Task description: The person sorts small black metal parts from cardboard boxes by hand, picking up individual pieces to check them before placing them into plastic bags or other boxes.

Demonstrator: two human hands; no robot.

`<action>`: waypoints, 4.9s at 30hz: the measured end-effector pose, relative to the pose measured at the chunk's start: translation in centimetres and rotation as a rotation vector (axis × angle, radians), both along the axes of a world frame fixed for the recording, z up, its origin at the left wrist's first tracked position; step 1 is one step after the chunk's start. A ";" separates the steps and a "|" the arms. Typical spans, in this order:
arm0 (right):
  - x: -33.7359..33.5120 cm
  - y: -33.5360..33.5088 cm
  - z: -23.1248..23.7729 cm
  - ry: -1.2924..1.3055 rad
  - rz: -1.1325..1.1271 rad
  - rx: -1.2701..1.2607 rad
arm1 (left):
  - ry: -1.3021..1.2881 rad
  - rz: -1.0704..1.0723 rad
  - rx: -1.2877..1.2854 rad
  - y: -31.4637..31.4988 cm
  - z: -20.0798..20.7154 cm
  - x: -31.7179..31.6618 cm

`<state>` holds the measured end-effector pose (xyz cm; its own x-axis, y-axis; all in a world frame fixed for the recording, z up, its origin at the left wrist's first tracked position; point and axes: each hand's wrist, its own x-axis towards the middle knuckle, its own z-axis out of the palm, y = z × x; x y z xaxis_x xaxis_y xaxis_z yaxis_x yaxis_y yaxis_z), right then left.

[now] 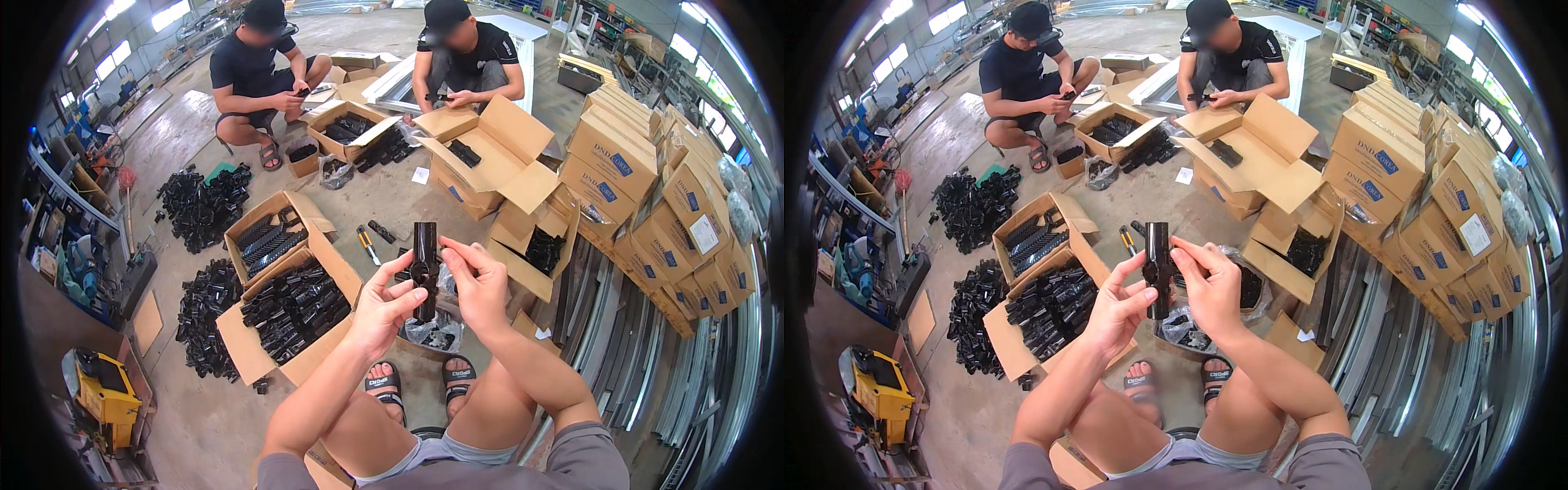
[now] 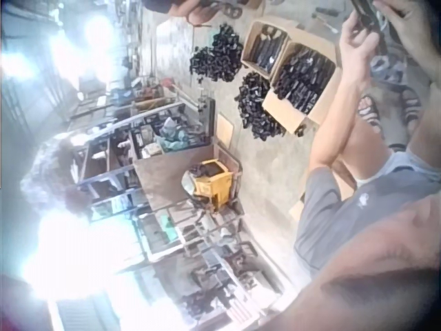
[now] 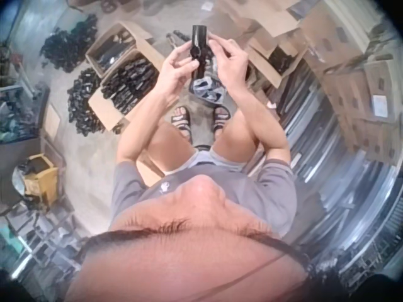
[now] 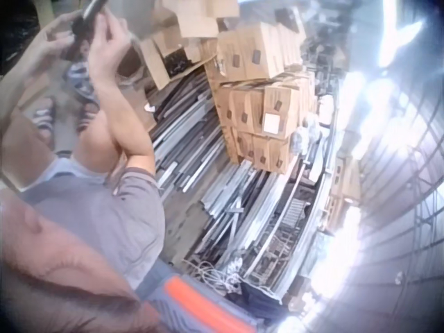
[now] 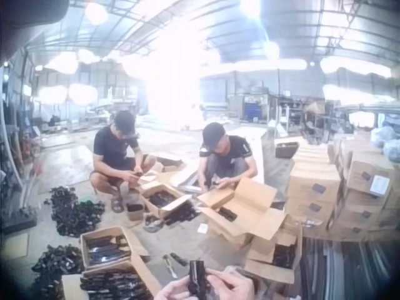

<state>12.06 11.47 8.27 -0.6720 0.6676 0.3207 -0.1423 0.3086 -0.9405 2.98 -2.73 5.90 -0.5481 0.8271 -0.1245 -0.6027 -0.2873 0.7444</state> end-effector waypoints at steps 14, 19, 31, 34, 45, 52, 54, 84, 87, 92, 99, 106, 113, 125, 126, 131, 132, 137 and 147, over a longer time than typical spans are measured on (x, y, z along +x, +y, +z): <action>-0.8 -1.3 -0.4 0.057 -0.006 -0.644 | 0.091 0.135 0.018 1.0 -0.5 0.8; -1.1 -1.6 -0.3 0.137 0.037 -0.678 | 0.083 0.150 0.025 1.2 -0.7 0.9; -0.4 0.5 -1.3 -0.036 0.016 -0.193 | 0.214 0.163 -0.014 1.7 -0.9 0.8; 0.0 0.7 -0.5 -0.167 -0.008 0.033 | 0.259 0.189 -0.075 1.1 -1.6 0.1; 0.9 3.0 -0.4 -0.174 0.130 0.178 | 0.351 0.117 -0.070 1.4 -1.5 0.2; 1.6 3.4 -0.1 -0.207 0.245 0.070 | 0.359 0.075 -0.073 1.5 -1.4 0.4; 1.9 3.6 0.1 -0.228 0.263 0.062 | 0.360 0.067 -0.070 1.5 -1.4 0.4; 2.2 3.8 -0.8 -0.178 0.317 0.230 | 0.346 -0.011 -0.065 1.0 -1.5 0.1; 2.3 3.8 -0.7 -0.194 0.337 0.182 | 0.350 -0.019 -0.077 1.0 -1.3 0.1; 2.5 3.7 -0.6 -0.211 0.347 0.244 | 0.325 -0.016 -0.084 1.1 -1.2 0.2; 2.3 3.9 -1.3 -0.211 0.366 0.128 | 0.325 -0.022 -0.056 1.0 -1.3 0.3; 2.7 3.6 -0.6 -0.209 0.380 0.179 | 0.347 -0.046 -0.021 0.9 -1.7 0.2; 2.6 4.2 -1.8 -0.246 0.444 0.102 | 0.348 -0.040 -0.009 0.8 -1.4 0.3; 1.9 3.0 -0.8 -0.249 0.229 0.207 | 0.337 0.001 -0.050 0.9 -1.5 0.3; 1.9 3.0 -0.9 -0.249 0.229 0.208 | 0.337 0.001 -0.049 0.9 -1.4 0.3; 2.0 2.3 -0.6 -0.179 0.192 0.377 | 0.327 0.012 -0.085 0.9 -1.3 0.2; 2.0 2.5 -0.7 -0.181 0.192 0.378 | 0.325 0.011 -0.084 0.9 -1.4 0.2; 1.8 3.6 -2.3 -0.194 0.268 0.325 | 0.310 -0.003 -0.052 0.9 -1.5 0.2; 1.5 2.8 -1.9 -0.090 0.143 0.501 | 0.280 0.027 -0.074 0.7 -1.3 0.2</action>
<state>13.57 14.26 6.39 -0.7846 0.3470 0.5138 -0.1414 0.7067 -0.6933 3.19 -2.02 4.63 -0.5913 0.8061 -0.0249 -0.3638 -0.2391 0.9003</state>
